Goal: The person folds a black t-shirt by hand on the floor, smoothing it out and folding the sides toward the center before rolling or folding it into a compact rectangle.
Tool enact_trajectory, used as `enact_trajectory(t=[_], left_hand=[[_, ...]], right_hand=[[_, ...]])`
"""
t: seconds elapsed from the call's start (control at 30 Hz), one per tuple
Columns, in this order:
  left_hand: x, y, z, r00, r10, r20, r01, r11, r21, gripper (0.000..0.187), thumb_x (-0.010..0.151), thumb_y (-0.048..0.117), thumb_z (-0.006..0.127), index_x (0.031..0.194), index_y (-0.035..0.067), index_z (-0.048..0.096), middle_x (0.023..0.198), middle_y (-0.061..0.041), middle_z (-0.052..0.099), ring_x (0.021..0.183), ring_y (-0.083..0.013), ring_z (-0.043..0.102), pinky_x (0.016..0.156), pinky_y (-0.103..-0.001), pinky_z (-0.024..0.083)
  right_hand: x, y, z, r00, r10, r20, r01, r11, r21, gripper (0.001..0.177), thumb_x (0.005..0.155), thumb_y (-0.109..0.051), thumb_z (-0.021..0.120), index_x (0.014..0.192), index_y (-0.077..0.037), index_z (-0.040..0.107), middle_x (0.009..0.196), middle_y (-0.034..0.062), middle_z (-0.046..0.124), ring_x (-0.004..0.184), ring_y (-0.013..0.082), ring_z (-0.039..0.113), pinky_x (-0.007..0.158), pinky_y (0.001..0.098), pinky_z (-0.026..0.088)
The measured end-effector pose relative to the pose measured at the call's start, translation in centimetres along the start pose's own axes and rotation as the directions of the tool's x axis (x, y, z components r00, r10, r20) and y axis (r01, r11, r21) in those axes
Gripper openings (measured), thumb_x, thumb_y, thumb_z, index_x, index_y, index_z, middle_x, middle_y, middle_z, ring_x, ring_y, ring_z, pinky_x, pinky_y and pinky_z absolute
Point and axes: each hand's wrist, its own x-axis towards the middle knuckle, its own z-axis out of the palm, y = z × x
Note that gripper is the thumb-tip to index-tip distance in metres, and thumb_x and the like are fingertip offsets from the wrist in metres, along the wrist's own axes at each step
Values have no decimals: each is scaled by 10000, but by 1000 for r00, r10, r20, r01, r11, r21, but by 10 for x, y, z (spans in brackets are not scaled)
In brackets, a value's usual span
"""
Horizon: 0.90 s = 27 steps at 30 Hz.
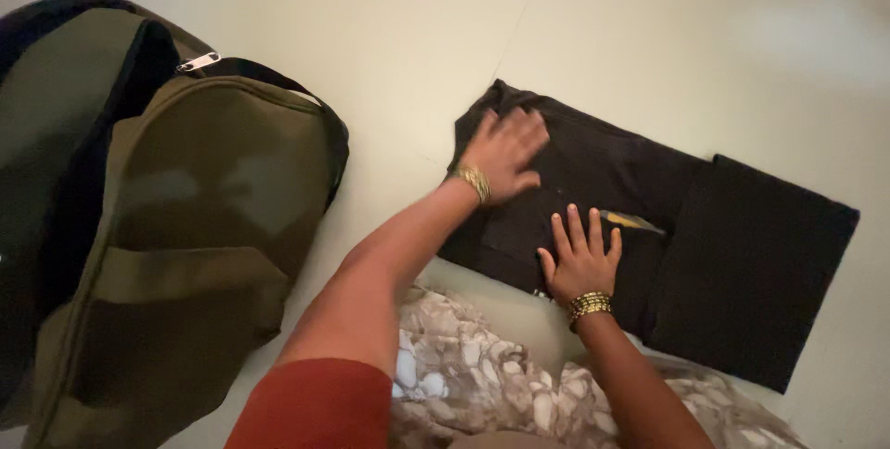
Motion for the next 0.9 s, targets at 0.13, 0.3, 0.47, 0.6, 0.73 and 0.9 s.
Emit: enact_trajectory(t=[0.13, 0.3, 0.47, 0.6, 0.73, 0.9], left_hand=[[30, -47, -18, 935, -354, -35, 353, 935, -27, 811, 944, 649, 460, 1588, 193, 273, 1659, -83, 158, 1537, -296, 115, 1210, -634, 82], [14, -25, -8, 948, -270, -172, 277, 961, 19, 705, 1036, 559, 466, 1626, 208, 308, 1744, -107, 140, 1619, -294, 86, 1266, -605, 106], [10, -32, -14, 992, 118, -48, -122, 987, -101, 804, 944, 606, 489, 1588, 167, 292, 1692, -52, 159, 1559, -245, 119, 1222, -611, 130], [44, -75, -7, 912, -345, -223, 321, 937, -140, 639, 993, 486, 579, 1480, 99, 431, 1583, -128, 345, 1479, -319, 264, 1133, -611, 230], [54, -98, 9, 848, -418, -326, 313, 891, -329, 487, 938, 195, 637, 1422, 163, 594, 1455, -62, 582, 1382, -274, 520, 1162, -447, 437], [71, -91, -14, 872, -448, -195, 347, 849, -398, 427, 786, 109, 709, 1199, 214, 702, 1185, -89, 624, 1128, -319, 578, 957, -453, 491]], right_hand=[[0, 1, -2, 1000, -4, -12, 4, 1000, -29, 631, 900, -544, 595, 1452, -237, 581, 1614, 33, 450, 1528, 304, 319, 1203, 614, 213], [-1, 3, 5, 1000, -14, 10, 15, 1000, -13, 611, 922, -544, 590, 1458, -251, 587, 1614, 38, 450, 1531, 309, 313, 1212, 615, 200], [0, 1, 2, 1000, -3, -10, 4, 999, 38, 619, 905, -541, 592, 1448, -244, 590, 1606, 37, 450, 1528, 312, 307, 1203, 622, 202], [-1, 3, 0, 1000, -7, 2, 7, 999, 42, 621, 905, -545, 579, 1448, -244, 590, 1609, 38, 446, 1529, 313, 302, 1201, 616, 197], [-1, 3, 3, 1000, 1, 22, -1, 1000, 22, 625, 907, -558, 572, 1448, -244, 588, 1605, 35, 444, 1526, 307, 302, 1202, 617, 191], [-1, 4, 4, 1000, -7, 15, 7, 1000, -2, 617, 919, -556, 565, 1452, -246, 587, 1619, 32, 433, 1533, 306, 296, 1207, 612, 184]])
